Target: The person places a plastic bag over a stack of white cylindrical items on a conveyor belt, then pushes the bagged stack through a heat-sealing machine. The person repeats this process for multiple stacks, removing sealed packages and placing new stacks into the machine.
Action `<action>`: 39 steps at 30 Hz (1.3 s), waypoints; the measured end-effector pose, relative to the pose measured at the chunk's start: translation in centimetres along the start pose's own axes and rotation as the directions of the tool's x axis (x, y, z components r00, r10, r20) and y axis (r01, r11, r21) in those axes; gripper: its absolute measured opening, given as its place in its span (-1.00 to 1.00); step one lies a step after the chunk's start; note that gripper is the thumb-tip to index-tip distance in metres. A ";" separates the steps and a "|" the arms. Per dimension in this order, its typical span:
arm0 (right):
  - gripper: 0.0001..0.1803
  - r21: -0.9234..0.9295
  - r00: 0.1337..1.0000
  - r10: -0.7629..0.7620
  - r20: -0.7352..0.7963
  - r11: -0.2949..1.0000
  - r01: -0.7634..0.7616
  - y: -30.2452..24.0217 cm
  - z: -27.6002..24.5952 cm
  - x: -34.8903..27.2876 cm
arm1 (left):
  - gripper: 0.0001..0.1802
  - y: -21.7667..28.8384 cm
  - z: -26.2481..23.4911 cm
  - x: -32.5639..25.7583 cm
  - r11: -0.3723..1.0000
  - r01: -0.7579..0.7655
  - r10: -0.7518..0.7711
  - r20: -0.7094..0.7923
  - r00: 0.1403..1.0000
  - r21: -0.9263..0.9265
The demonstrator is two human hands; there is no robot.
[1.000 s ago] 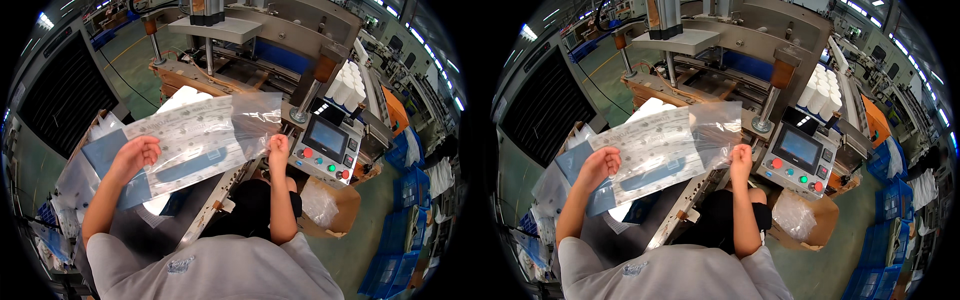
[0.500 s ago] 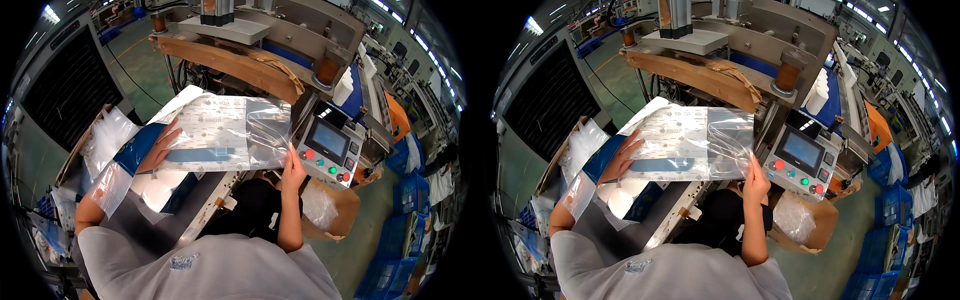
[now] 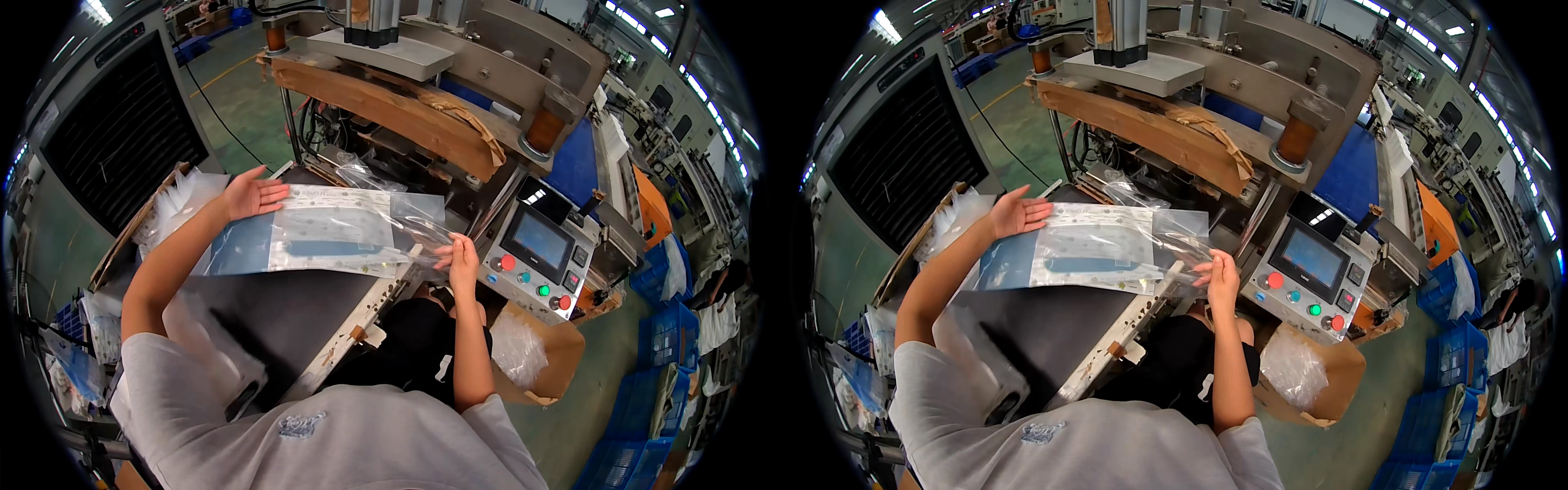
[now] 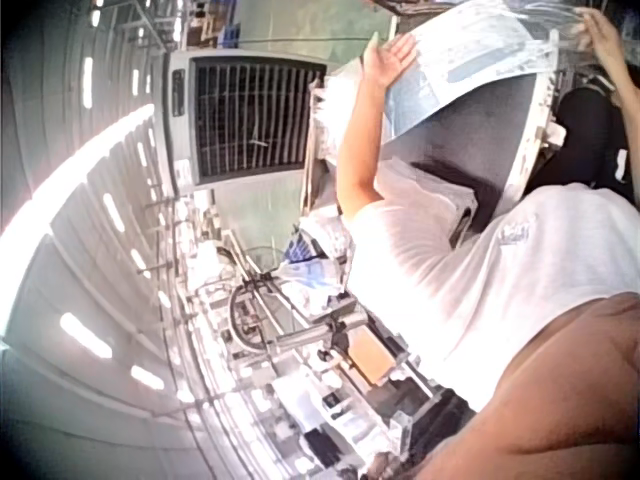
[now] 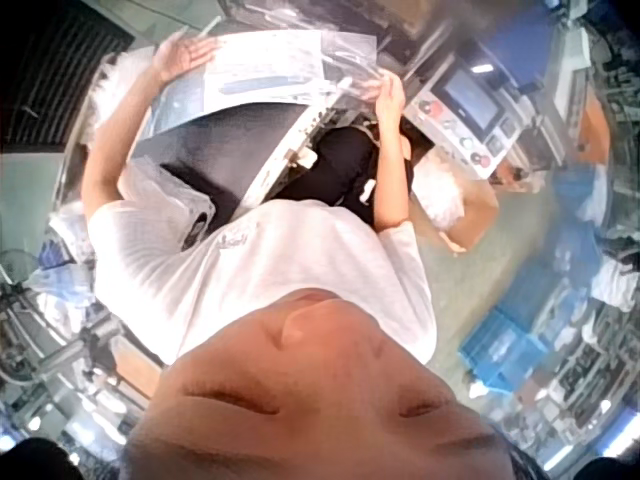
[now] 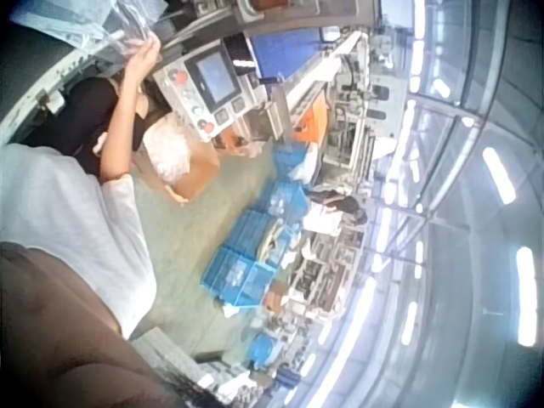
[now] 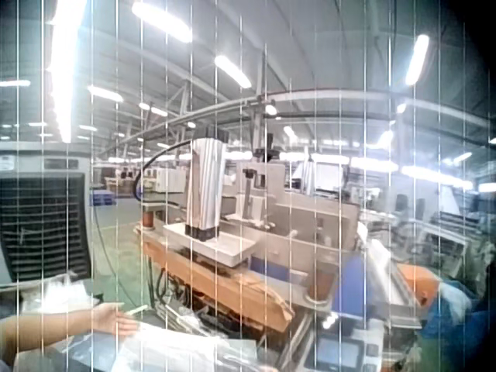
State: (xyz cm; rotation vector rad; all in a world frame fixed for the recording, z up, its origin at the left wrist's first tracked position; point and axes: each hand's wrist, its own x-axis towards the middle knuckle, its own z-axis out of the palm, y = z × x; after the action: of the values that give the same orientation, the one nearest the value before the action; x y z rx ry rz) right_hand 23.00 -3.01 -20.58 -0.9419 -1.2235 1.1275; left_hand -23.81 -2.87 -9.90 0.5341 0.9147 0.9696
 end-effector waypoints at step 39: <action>-0.82 0.170 0.992 -0.046 0.116 0.985 0.025 -1.1 4.6 14.2 | -0.66 11.3 4.3 16.9 0.006 -0.263 -0.015 0.263 0.965 0.965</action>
State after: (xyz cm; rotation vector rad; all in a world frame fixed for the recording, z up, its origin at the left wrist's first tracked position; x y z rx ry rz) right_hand 18.44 10.41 -15.84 -0.7307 -1.2153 1.2530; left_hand -21.11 17.38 -6.19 2.0092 1.3111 0.1571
